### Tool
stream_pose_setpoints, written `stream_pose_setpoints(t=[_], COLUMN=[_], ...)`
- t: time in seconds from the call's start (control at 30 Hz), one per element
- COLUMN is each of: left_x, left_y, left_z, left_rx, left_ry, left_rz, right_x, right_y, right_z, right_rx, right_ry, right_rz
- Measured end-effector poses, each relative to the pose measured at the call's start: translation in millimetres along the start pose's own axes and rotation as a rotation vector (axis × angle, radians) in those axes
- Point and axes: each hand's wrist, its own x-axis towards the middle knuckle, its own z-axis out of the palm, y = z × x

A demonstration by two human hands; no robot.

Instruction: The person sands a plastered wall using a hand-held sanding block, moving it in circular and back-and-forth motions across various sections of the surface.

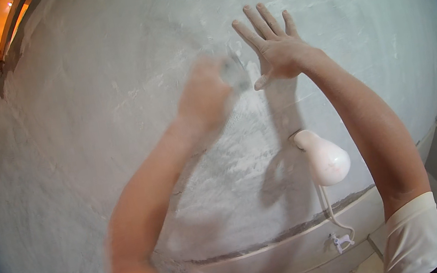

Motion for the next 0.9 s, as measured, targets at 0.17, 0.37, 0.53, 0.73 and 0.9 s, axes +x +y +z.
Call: stream_pose_setpoints(t=[0.17, 0.37, 0.53, 0.73, 0.9], left_x=[23, -6, -38, 12, 5], left_y=[-39, -91, 13, -75, -47], left_z=[-53, -51, -6, -65, -21], left_rx=[0.01, 0.135, -0.236, 0.056, 0.12], left_ry=[-0.216, 0.143, -0.363, -0.048, 0.264], left_rz=[-0.163, -0.707, -0.115, -0.39, -0.827], right_x=[1, 2, -1, 2, -5], right_y=[8, -6, 11, -3, 1], right_z=[-1, 9, 9, 4, 10], right_rx=[-0.061, -0.01, 0.035, 0.045, 0.102], right_ry=[-0.017, 0.063, 0.077, 0.052, 0.029], right_rz=[0.031, -0.021, 0.002, 0.004, 0.002])
